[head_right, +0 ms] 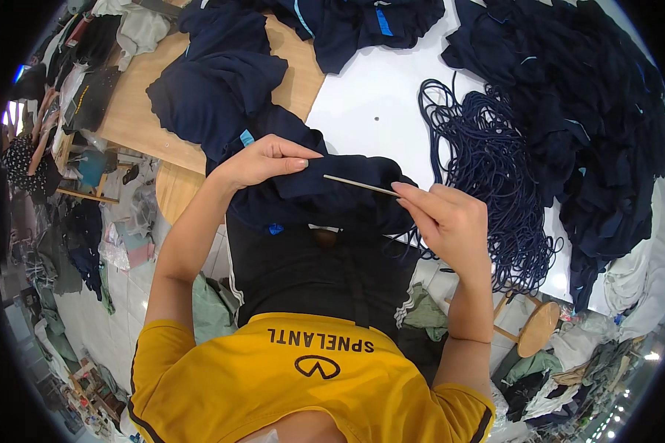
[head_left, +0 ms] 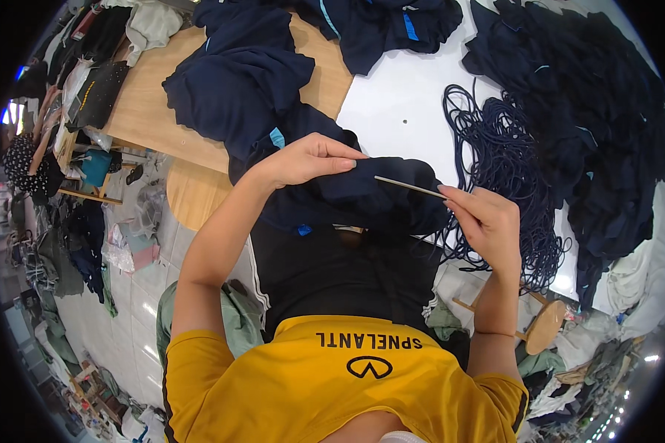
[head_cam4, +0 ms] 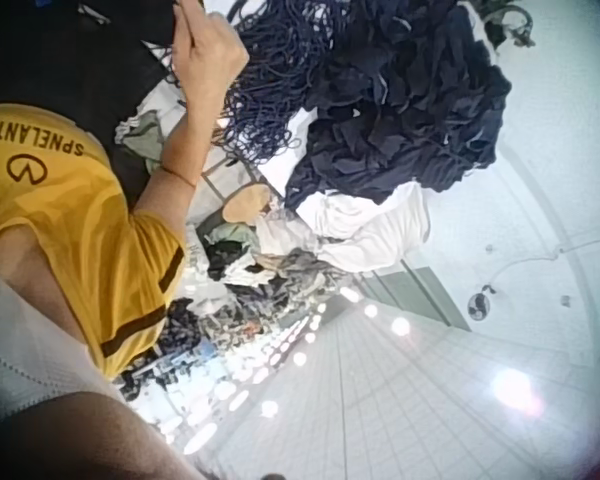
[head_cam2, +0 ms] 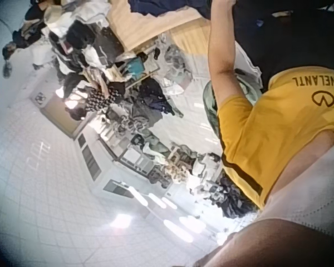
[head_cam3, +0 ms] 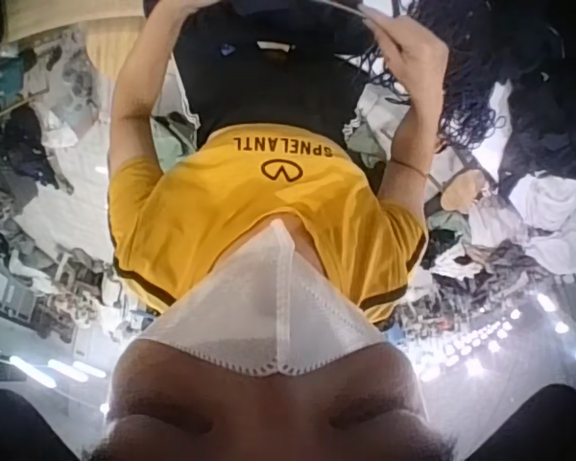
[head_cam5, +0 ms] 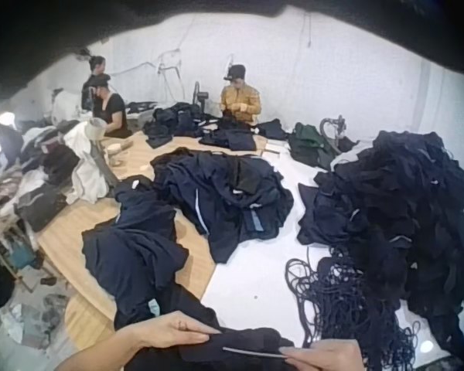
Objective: Threading a drawstring through the waistband channel of a pair of shorts using a long metal threading needle.
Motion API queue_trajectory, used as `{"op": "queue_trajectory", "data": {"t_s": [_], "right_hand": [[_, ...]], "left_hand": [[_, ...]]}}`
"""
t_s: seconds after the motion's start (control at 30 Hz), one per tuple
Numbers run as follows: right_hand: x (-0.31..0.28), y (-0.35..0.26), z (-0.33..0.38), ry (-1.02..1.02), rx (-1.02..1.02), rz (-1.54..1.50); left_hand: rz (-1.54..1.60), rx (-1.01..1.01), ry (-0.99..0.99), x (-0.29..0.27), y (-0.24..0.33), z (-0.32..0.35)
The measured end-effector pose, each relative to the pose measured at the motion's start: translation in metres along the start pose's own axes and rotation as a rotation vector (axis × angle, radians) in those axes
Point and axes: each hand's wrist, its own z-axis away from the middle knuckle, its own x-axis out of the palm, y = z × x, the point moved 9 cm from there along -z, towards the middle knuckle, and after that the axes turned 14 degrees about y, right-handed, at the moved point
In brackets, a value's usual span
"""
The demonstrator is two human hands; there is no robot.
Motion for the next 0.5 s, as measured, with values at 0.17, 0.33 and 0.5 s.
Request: {"op": "queue_trajectory", "data": {"t_s": [0.17,0.33,0.5], "right_hand": [[0.010,0.005,0.005,-0.010,0.041,0.034],[0.014,0.003,0.006,-0.019,0.039,0.030],[0.021,0.004,0.009,-0.068,0.080,-0.037]], "left_hand": [[0.041,0.002,-0.001,0.001,0.001,0.006],[0.030,0.006,0.013,-0.002,-0.006,0.007],[0.033,-0.001,-0.006,-0.002,-0.007,0.011]]}}
